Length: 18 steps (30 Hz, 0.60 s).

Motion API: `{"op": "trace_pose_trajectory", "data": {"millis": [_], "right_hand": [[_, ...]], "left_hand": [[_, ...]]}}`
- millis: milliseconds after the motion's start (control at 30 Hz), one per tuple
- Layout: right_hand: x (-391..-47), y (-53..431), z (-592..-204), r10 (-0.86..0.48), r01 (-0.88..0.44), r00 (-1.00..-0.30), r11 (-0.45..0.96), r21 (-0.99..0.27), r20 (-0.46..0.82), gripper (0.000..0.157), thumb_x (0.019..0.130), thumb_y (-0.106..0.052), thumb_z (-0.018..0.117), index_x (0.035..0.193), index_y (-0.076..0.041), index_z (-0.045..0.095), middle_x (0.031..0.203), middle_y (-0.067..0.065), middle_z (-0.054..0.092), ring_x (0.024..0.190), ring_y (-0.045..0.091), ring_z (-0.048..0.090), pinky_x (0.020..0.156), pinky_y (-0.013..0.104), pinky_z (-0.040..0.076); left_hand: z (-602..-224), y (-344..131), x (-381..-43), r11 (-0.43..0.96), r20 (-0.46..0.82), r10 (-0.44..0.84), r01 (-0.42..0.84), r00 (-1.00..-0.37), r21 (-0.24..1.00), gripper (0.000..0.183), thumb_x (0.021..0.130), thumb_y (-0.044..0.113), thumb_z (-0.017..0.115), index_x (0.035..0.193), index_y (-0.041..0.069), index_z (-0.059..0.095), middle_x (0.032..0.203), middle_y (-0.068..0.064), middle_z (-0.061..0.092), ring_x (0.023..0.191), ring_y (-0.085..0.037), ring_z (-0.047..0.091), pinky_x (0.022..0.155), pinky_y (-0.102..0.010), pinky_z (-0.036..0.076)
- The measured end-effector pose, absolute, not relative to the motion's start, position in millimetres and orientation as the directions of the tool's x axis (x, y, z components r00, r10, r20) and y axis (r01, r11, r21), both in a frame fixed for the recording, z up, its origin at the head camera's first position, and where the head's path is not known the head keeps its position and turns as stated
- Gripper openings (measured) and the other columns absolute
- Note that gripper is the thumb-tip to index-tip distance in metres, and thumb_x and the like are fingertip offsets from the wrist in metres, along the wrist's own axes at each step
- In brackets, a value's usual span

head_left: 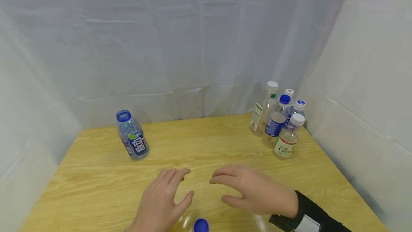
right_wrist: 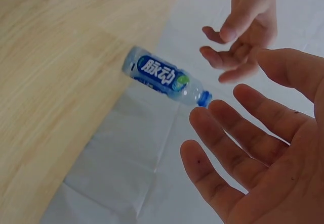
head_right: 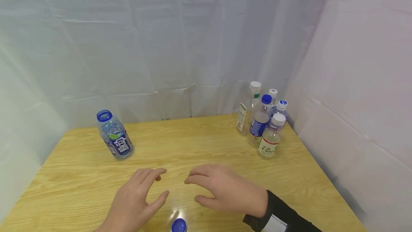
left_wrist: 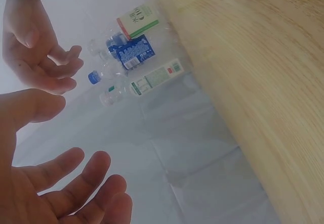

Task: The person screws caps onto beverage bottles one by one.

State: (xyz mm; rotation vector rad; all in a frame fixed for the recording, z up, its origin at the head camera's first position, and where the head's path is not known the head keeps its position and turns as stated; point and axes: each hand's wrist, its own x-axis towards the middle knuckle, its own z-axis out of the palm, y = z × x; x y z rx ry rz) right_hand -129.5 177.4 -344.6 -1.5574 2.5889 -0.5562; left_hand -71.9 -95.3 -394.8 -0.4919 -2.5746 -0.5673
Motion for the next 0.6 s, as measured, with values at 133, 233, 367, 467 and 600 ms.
{"op": "trace_pose_trajectory", "data": {"millis": [133,233,367,467,600], "right_hand": [[-128.3,172.8,-351.1,-0.881,-0.841,-0.464,0.404,-0.36,0.095,0.039,0.099,-0.034,0.066,0.136,-0.023,0.061,0.139,-0.007,0.06,0.126,0.01,0.058,0.103,0.035,0.052],[-127.3,171.1,-355.0,-0.891,-0.848,-0.445,0.386,-0.364,0.091,0.04,0.099,-0.033,0.066,0.137,-0.021,0.061,0.139,-0.005,0.06,0.126,0.011,0.058,0.103,0.035,0.052],[-126.9,170.3,-358.0,-0.896,-0.848,-0.434,0.373,-0.377,0.089,0.04,0.101,-0.034,0.064,0.137,-0.019,0.061,0.139,-0.002,0.06,0.127,0.012,0.058,0.103,0.035,0.052],[-126.7,169.6,-360.3,-0.9,-0.853,-0.425,0.363,-0.375,0.096,0.039,0.102,-0.036,0.061,0.137,-0.018,0.061,0.139,-0.003,0.06,0.126,0.011,0.058,0.103,0.034,0.052],[-125.9,168.1,-364.3,-0.908,-0.866,-0.407,0.35,-0.358,0.098,0.039,0.102,-0.036,0.061,0.138,-0.019,0.061,0.138,-0.003,0.061,0.125,0.011,0.058,0.103,0.032,0.052]], "left_hand": [[-395.7,-95.4,-71.9,0.854,0.502,0.241,0.427,-0.831,0.297,0.051,0.079,0.036,0.085,0.123,0.02,0.067,0.098,0.011,0.063,0.092,-0.007,0.058,0.068,-0.023,0.054],[-396.9,-95.8,-72.7,0.843,0.536,0.241,0.448,-0.809,0.297,0.049,0.079,0.033,0.085,0.122,0.019,0.068,0.097,0.011,0.062,0.09,-0.006,0.058,0.066,-0.021,0.053],[-395.7,-98.6,-75.1,0.816,0.633,0.227,0.499,-0.74,0.292,0.044,0.078,0.026,0.083,0.118,0.015,0.069,0.093,0.009,0.064,0.087,-0.007,0.06,0.062,-0.02,0.052],[-392.7,-103.4,-77.9,0.805,0.685,0.195,0.514,-0.702,0.297,0.04,0.077,0.021,0.081,0.115,0.014,0.07,0.092,0.008,0.065,0.084,-0.008,0.061,0.059,-0.021,0.053],[-389.1,-113.0,-83.6,0.815,0.709,0.143,0.489,-0.69,0.311,0.037,0.079,0.017,0.08,0.114,0.014,0.07,0.092,0.006,0.066,0.083,-0.01,0.063,0.06,-0.026,0.054]]}}
